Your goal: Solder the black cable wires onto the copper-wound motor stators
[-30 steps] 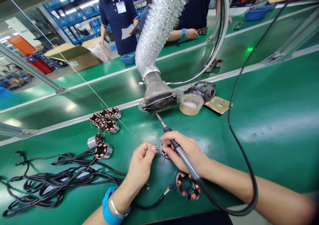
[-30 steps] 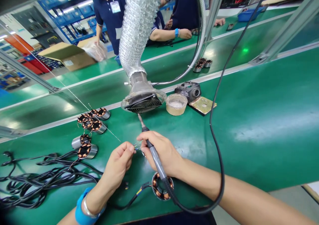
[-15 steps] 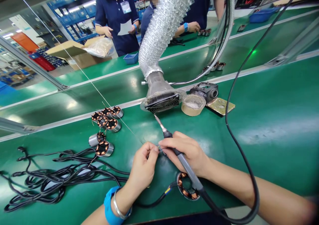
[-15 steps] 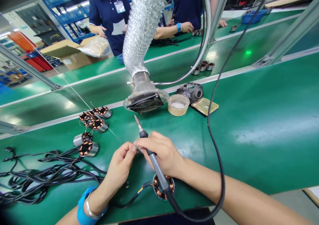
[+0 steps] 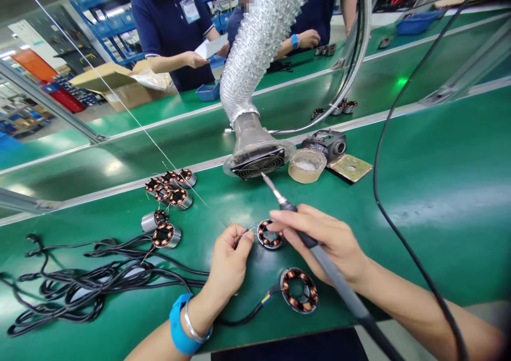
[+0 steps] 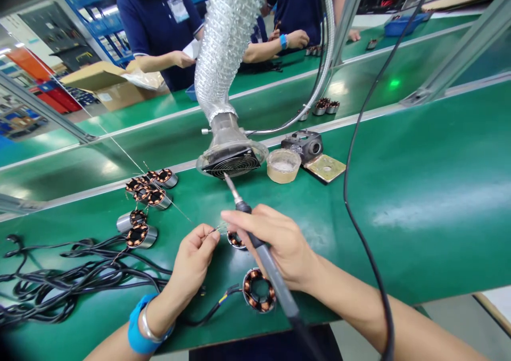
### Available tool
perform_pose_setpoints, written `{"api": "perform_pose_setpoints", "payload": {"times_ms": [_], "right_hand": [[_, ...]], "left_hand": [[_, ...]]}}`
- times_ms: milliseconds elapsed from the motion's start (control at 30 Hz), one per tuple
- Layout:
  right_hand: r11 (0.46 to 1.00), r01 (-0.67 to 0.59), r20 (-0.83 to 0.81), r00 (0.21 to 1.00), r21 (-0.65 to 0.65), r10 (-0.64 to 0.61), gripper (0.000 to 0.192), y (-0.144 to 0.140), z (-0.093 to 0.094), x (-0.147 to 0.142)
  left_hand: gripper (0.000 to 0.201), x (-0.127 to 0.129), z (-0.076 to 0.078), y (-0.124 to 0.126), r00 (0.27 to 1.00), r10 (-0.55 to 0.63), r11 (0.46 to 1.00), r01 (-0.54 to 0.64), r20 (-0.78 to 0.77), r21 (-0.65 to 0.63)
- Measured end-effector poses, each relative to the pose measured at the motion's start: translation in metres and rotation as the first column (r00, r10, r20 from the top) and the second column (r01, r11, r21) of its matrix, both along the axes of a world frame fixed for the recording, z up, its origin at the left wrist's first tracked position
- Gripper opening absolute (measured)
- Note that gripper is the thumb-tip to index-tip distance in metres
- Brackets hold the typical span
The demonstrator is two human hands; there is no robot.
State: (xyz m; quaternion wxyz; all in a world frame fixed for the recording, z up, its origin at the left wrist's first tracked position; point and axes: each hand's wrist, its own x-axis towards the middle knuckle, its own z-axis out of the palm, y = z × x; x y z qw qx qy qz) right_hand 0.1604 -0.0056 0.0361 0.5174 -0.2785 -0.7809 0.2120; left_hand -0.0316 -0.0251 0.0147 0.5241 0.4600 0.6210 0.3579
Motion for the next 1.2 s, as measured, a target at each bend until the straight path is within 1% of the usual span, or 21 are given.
{"api": "perform_pose_setpoints", "payload": {"times_ms": [67,100,233,333,467,667,867,1000,1200], "right_hand": [[0.993,0.078,-0.046,0.996,-0.092,-0.082,0.052,-0.010,0.004,0.006],[0.986,0.107,-0.065,0.991,-0.127,-0.116,0.049,-0.014,0.003,0.009],[0.954,0.192,-0.128,0.966,-0.231,-0.225,0.023,-0.021,-0.013,0.014],[0.939,0.223,-0.172,0.946,-0.264,-0.273,0.016,-0.021,-0.022,0.013],[0.947,0.199,-0.178,0.953,-0.251,-0.247,0.015,-0.020,-0.024,0.012],[0.950,0.181,-0.150,0.963,-0.255,-0.224,0.015,-0.020,-0.023,0.012],[0.961,0.153,-0.122,0.975,-0.232,-0.184,0.016,-0.021,-0.020,0.011],[0.979,0.120,-0.105,0.985,-0.164,-0.138,0.020,-0.023,-0.014,0.009],[0.996,0.088,-0.110,0.990,-0.021,-0.090,0.028,-0.027,-0.006,0.000]], "left_hand": [[0.039,0.001,-0.001,-0.001,1.000,0.012,1.000,-0.013,-0.018,-0.001],[0.039,0.002,-0.001,-0.001,0.999,0.020,1.000,-0.020,-0.028,0.003],[0.035,0.003,-0.001,-0.002,0.997,0.023,0.998,-0.019,-0.071,0.055],[0.033,0.004,0.000,-0.003,0.996,0.023,0.996,-0.015,-0.090,0.093],[0.033,0.005,0.001,-0.003,0.996,0.020,0.995,-0.012,-0.089,0.095],[0.033,0.005,0.000,-0.004,0.997,0.017,0.995,-0.009,-0.076,0.100],[0.034,0.004,-0.002,-0.005,0.995,-0.004,0.993,0.016,-0.098,0.119],[0.035,0.004,-0.003,-0.006,0.995,-0.014,0.993,0.025,-0.100,0.114],[0.035,0.005,-0.001,-0.006,0.996,-0.015,0.994,0.024,-0.085,0.105]]}}
